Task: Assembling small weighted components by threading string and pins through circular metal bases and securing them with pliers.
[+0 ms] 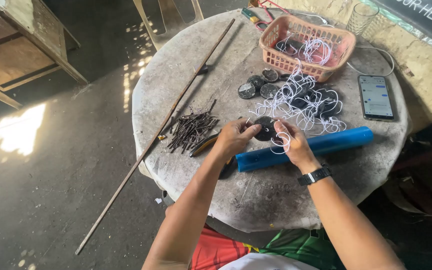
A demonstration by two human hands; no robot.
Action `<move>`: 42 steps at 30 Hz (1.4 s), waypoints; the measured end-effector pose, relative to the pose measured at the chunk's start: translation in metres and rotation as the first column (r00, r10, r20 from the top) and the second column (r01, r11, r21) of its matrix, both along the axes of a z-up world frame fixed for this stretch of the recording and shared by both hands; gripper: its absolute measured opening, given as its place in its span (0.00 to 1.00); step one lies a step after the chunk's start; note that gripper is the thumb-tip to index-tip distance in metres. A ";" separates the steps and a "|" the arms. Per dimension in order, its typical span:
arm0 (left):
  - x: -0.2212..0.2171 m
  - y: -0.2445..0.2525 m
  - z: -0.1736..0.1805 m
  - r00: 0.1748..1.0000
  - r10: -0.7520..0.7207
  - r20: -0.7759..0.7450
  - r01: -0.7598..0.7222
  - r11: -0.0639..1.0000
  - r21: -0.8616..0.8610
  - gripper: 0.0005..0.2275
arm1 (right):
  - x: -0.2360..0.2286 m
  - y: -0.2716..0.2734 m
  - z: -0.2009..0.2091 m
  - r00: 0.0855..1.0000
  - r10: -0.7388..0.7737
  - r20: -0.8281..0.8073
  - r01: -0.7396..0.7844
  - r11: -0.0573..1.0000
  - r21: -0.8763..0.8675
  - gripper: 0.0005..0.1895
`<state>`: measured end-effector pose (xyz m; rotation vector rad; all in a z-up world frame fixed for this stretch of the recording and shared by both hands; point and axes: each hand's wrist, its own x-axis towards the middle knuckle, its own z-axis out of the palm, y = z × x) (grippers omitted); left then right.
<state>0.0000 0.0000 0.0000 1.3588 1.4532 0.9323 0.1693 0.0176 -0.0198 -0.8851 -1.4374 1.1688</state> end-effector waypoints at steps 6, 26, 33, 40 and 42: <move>-0.011 -0.016 0.025 0.778 0.068 0.624 -0.021 0.996 -0.082 0.07 | -0.008 -0.004 0.012 0.979 -0.024 -0.200 0.000 0.993 -0.120 0.14; -0.103 -0.065 0.012 0.022 0.180 0.983 -0.194 0.966 -0.172 0.10 | 0.031 0.056 -0.034 0.555 -0.373 -0.744 -0.245 0.781 -0.574 0.12; -0.103 -0.072 0.005 -0.103 0.134 0.986 -0.196 0.969 -0.153 0.09 | 0.044 0.043 -0.016 0.488 -0.205 -0.848 -0.393 0.816 -0.424 0.11; -0.081 -0.073 0.019 0.259 0.076 0.963 -0.161 0.986 -0.035 0.11 | 0.059 0.011 0.164 0.779 0.033 -0.627 -0.110 0.990 -0.085 0.05; -0.075 -0.066 0.013 0.339 0.095 0.936 -0.107 0.992 -0.062 0.15 | 0.060 0.007 0.209 0.868 0.022 -0.497 -0.040 0.999 -0.027 0.11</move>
